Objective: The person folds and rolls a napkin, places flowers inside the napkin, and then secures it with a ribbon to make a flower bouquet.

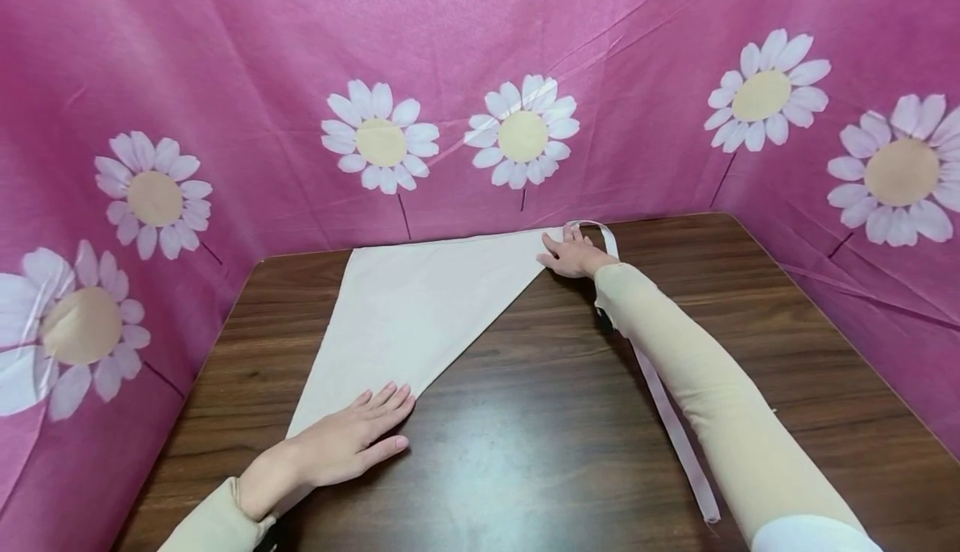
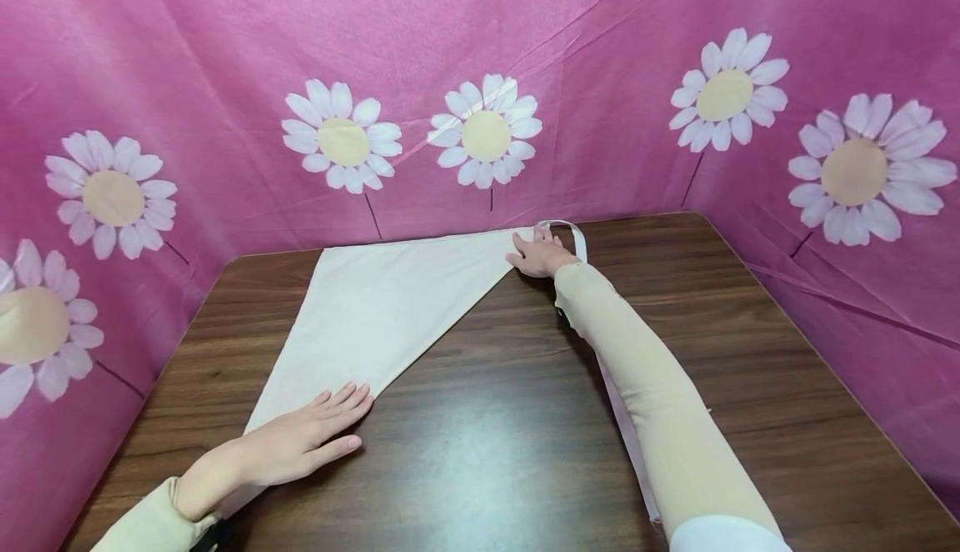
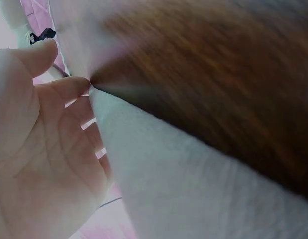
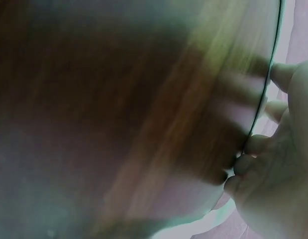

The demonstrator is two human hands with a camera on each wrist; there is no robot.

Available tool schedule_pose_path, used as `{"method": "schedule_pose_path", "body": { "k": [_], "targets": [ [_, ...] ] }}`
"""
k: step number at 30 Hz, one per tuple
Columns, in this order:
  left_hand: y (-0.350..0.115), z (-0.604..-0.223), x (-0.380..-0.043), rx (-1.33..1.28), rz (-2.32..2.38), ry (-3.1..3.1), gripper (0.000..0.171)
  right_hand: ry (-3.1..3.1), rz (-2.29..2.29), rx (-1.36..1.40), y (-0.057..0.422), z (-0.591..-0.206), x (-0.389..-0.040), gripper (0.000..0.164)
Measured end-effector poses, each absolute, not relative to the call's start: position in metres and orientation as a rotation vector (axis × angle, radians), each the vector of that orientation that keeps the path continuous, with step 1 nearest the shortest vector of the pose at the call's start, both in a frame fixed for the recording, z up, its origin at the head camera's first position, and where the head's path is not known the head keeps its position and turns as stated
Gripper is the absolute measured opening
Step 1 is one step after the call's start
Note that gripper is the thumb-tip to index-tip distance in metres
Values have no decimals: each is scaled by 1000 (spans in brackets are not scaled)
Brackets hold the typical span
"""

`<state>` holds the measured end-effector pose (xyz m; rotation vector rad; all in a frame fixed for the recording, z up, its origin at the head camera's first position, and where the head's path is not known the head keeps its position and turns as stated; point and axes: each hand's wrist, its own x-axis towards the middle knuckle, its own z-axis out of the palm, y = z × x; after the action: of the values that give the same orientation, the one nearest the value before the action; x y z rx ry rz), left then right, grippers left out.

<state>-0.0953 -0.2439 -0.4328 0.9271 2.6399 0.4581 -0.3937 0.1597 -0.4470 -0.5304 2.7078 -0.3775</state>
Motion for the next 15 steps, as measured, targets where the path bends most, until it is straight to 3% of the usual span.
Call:
{"method": "schedule_pose_path", "body": {
  "k": [15],
  "targets": [
    [-253,-432,-101,987,602,2555,54,2738,-350,-526,164,-449,-392,74]
  ]
}}
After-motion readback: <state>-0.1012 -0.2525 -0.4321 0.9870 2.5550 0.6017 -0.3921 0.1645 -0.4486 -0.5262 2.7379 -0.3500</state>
